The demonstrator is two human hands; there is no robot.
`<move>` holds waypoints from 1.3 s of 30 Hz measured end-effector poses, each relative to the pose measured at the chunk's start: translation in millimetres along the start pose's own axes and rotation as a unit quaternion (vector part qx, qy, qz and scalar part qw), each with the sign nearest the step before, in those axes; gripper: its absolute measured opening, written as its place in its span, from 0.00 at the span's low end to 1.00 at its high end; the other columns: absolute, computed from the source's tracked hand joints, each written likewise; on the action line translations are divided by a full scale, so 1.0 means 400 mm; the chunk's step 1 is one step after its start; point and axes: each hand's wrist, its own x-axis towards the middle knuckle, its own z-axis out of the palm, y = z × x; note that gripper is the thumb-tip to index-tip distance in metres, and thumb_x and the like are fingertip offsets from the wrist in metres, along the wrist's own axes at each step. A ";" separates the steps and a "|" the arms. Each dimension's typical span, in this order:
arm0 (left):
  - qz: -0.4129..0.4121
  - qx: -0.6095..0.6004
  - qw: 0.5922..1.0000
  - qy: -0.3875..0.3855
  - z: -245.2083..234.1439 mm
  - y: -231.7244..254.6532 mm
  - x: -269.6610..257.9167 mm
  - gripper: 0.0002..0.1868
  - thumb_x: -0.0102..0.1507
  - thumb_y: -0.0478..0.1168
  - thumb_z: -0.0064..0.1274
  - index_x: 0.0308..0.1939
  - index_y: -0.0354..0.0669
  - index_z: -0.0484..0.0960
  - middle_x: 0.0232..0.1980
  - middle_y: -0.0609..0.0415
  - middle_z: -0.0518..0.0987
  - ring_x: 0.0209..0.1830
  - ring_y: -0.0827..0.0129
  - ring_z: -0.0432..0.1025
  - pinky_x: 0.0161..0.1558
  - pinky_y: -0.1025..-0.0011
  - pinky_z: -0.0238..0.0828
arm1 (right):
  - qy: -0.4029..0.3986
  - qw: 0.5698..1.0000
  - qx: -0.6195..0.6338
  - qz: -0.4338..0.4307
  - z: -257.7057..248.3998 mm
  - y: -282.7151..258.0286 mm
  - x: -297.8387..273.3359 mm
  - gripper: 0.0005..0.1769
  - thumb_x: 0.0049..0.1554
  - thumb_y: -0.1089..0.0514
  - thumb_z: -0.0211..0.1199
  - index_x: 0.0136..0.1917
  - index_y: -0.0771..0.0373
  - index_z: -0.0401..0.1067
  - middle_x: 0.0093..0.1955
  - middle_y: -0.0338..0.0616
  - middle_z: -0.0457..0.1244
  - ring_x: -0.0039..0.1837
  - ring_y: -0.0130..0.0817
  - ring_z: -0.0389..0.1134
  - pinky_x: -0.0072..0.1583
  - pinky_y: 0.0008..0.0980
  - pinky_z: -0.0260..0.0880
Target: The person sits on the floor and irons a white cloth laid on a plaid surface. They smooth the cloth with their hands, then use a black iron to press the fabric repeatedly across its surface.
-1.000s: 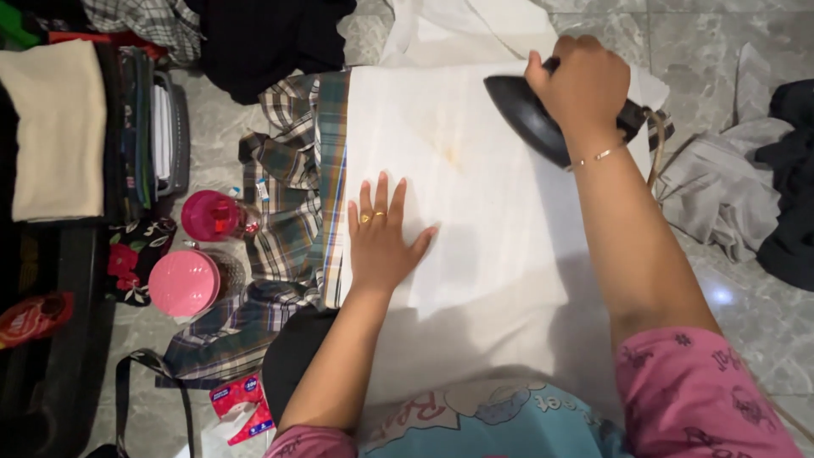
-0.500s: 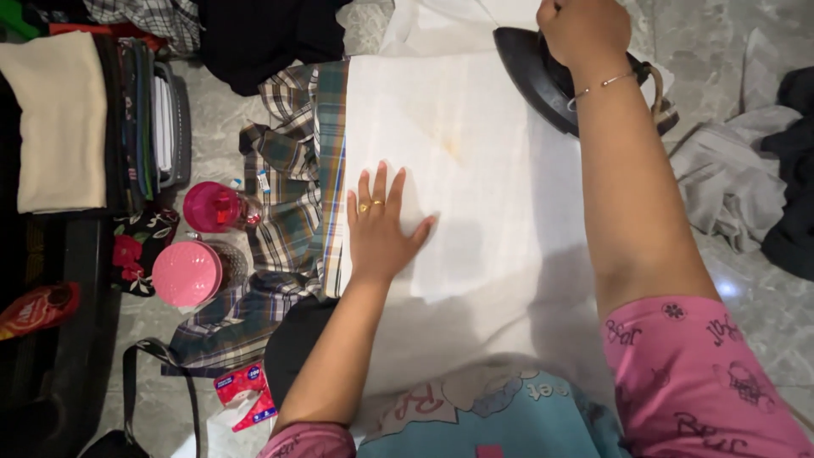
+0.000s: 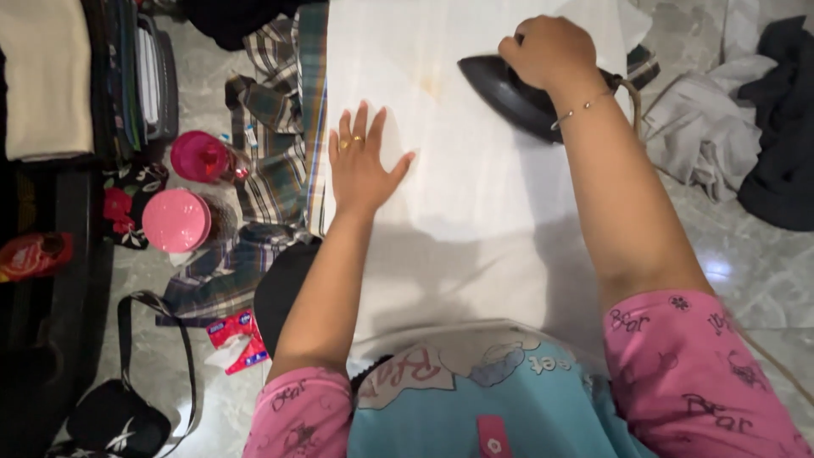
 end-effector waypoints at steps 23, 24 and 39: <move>-0.100 0.024 0.983 -0.153 -0.090 0.059 0.022 0.41 0.69 0.70 0.40 0.82 0.64 0.54 0.86 0.58 0.48 0.86 0.59 0.39 0.82 0.53 0.29 | -0.099 0.988 -0.009 -0.119 0.022 -0.056 -0.532 0.26 0.64 0.41 0.49 0.56 0.58 0.80 0.46 0.59 0.73 0.52 0.57 0.75 0.56 0.50 0.72; -0.103 0.022 0.982 -0.154 -0.092 0.060 0.024 0.41 0.69 0.70 0.40 0.82 0.64 0.55 0.86 0.58 0.48 0.86 0.59 0.39 0.82 0.54 0.29 | -0.100 0.987 -0.017 -0.124 0.024 -0.049 -0.539 0.26 0.63 0.40 0.49 0.56 0.58 0.80 0.45 0.58 0.73 0.52 0.57 0.75 0.56 0.50 0.73; -0.099 -0.003 0.985 -0.141 -0.109 0.063 0.016 0.38 0.70 0.67 0.42 0.81 0.61 0.59 0.85 0.55 0.51 0.86 0.58 0.41 0.82 0.54 0.29 | -0.074 0.996 -0.039 -0.016 0.040 0.087 -0.552 0.26 0.62 0.36 0.51 0.53 0.51 0.82 0.42 0.53 0.74 0.48 0.51 0.76 0.51 0.44 0.74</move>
